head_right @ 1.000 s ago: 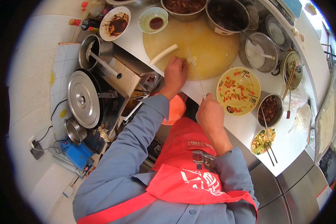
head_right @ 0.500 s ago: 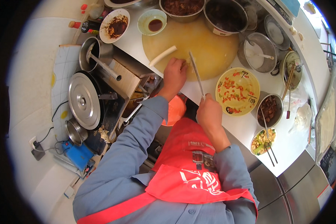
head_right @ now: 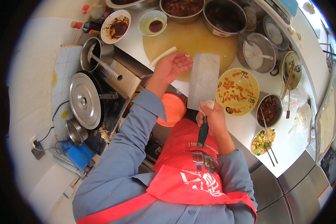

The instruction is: The person assembles a noodle bowl by adding cooked noodles, green vegetables, a dark sauce, and a red vegetable mixture from separate containers. They use a spoon and chopsticks to transfer and mix the ingredients, then place the finished bowl on the counter.

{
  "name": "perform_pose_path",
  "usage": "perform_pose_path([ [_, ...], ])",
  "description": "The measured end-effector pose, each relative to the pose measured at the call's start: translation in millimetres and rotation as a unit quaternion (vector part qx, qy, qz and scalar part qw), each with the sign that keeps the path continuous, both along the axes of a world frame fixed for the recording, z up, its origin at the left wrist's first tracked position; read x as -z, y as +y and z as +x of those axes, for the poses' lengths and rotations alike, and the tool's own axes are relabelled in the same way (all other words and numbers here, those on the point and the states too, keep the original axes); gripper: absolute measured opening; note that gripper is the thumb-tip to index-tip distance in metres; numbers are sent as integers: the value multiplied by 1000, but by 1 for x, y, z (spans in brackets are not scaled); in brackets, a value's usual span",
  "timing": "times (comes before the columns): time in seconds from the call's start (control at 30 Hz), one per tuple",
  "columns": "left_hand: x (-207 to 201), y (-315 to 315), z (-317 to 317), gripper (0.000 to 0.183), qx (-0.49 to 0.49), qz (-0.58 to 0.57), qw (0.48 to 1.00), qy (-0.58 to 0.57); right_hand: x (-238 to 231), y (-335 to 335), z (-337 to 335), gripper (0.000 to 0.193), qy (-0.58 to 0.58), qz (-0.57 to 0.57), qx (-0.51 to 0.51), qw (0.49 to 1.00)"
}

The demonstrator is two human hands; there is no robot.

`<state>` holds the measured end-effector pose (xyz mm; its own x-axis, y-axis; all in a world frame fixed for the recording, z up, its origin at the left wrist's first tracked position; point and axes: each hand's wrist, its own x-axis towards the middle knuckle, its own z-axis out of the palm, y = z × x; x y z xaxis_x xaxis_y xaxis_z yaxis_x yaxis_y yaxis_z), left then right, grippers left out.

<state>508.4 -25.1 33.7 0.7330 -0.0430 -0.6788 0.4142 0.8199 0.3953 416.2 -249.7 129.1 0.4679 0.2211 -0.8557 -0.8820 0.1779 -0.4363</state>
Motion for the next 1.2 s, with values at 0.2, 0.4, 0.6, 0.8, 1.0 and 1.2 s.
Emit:
perform_pose_path([
  [0.2,2,-15,-18,25,76,498,853,-137,18,1,-19,13,-21,-44,44,998],
  [0.4,18,-41,-31,35,103,698,643,-299,51,9,-22,14,-13,-41,28,999],
  [0.6,26,-59,-31,40,119,698,637,-305,84,31,-11,15,-24,32,20,999],
  [0.8,-10,-73,-39,42,113,683,658,-295,64,26,-11,15,-45,69,-6,997],
  [1.0,-90,-141,-68,49,114,702,597,-373,0,-48,-47,13,-173,13,-41,984],
  [1.2,-126,-265,-117,70,158,660,542,-496,-42,-166,-125,14,-223,-70,39,972],
])
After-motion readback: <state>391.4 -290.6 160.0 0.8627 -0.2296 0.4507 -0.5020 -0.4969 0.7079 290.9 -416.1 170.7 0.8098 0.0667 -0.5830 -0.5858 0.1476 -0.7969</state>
